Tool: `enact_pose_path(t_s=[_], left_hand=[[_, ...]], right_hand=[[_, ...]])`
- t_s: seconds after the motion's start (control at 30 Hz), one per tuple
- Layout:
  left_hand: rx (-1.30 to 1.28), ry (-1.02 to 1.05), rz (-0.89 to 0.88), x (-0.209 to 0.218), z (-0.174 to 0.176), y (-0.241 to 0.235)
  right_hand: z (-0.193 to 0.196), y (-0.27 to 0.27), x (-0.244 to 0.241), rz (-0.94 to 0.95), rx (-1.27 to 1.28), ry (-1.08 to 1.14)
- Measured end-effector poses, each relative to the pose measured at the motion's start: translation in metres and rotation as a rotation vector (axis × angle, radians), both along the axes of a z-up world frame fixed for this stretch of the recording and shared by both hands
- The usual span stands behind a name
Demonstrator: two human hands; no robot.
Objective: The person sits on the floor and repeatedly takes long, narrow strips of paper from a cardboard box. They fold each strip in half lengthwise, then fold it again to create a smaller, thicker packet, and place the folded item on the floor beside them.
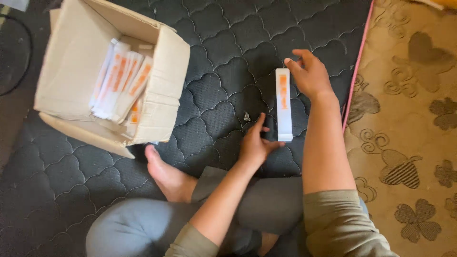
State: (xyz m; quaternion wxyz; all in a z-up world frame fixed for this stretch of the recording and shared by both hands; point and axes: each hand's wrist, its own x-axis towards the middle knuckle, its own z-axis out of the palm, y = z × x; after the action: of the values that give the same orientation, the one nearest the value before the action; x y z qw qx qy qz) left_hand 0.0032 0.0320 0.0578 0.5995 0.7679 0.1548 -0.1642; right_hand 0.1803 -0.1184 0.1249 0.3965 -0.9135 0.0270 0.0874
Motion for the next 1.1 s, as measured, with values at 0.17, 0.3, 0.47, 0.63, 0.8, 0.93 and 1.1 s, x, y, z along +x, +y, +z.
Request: enact_pose_path(t_s=[0.17, 0.3, 0.47, 0.63, 0.8, 0.93, 1.1], left_hand=[[0.139, -0.164, 0.101, -0.001, 0.054, 0.050], [0.298, -0.366, 0.182, -0.002, 0.111, 0.114], [0.526, -0.772, 0.328, -0.003, 0.119, 0.246], [0.781, -1.003, 0.662, -0.001, 0.083, 0.354], [0.793, -0.880, 0.621, 0.023, 0.070, 0.373], [0.798, -0.651, 0.566, 0.030, 0.077, 0.369], [0.633, -0.252, 0.234, 0.039, 0.095, 0.379]], right_hand=[[0.033, 0.030, -0.036, 0.156, 0.099, -0.389], [0.101, 0.075, -0.105, 0.355, 0.122, -0.627], [0.119, 0.119, -0.164, 0.449, 0.278, -0.667], [0.141, 0.174, -0.198, 0.564, 0.383, -0.727], [0.134, 0.239, -0.175, 0.663, 0.299, -0.795], [0.137, 0.297, -0.131, 0.719, 0.114, -0.787], [0.091, 0.377, -0.052, 0.823, -0.594, -0.569]])
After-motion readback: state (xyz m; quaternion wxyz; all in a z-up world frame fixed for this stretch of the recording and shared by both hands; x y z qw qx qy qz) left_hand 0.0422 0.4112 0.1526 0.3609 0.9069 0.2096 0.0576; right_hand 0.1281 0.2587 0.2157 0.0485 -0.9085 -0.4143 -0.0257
